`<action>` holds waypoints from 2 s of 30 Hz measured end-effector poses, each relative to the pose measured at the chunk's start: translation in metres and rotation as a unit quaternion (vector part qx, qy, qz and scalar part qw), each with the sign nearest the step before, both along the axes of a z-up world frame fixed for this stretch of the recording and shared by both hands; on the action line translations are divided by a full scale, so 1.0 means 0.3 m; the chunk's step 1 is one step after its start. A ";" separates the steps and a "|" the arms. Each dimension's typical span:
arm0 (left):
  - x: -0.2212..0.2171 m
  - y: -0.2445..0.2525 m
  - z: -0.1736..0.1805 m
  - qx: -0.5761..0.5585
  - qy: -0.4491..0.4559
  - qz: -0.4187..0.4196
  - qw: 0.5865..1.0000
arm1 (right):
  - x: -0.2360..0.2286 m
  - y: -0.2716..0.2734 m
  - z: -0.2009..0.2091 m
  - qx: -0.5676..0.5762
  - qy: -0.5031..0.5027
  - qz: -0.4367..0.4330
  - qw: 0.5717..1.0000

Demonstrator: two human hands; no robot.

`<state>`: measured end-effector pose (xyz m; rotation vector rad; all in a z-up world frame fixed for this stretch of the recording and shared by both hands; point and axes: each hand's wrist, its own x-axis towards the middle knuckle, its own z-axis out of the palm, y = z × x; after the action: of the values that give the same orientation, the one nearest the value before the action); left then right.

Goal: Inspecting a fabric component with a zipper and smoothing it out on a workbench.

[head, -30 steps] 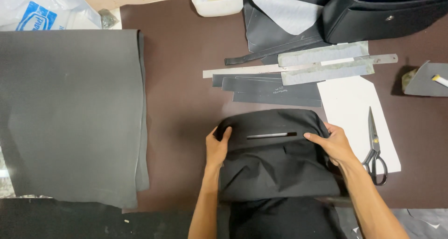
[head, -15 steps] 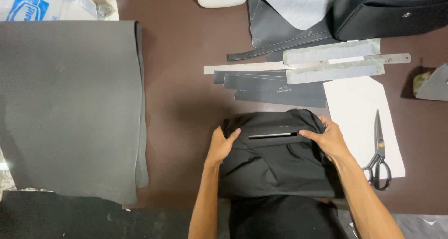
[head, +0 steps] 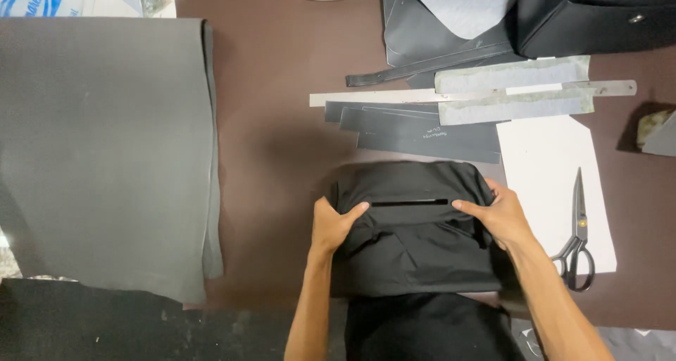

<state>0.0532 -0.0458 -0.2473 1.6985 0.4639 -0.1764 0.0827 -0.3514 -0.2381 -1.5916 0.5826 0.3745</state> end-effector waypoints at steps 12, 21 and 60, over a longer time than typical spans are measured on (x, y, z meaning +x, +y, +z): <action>0.079 -0.091 0.004 0.136 0.110 0.072 0.982 | 0.008 0.037 -0.165 -0.121 -0.040 -0.052 0.991; 0.042 -0.074 -0.134 0.137 0.146 0.086 0.976 | 0.013 0.046 -0.154 -0.149 -0.023 -0.064 0.986; 0.058 -0.071 -0.098 0.122 0.125 0.095 0.980 | 0.015 0.065 -0.206 -0.185 -0.014 -0.082 0.979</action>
<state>0.0705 -0.0670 -0.2766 1.8667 0.8615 -0.2003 0.0871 -0.3318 -0.2999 -1.8837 0.7893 0.1235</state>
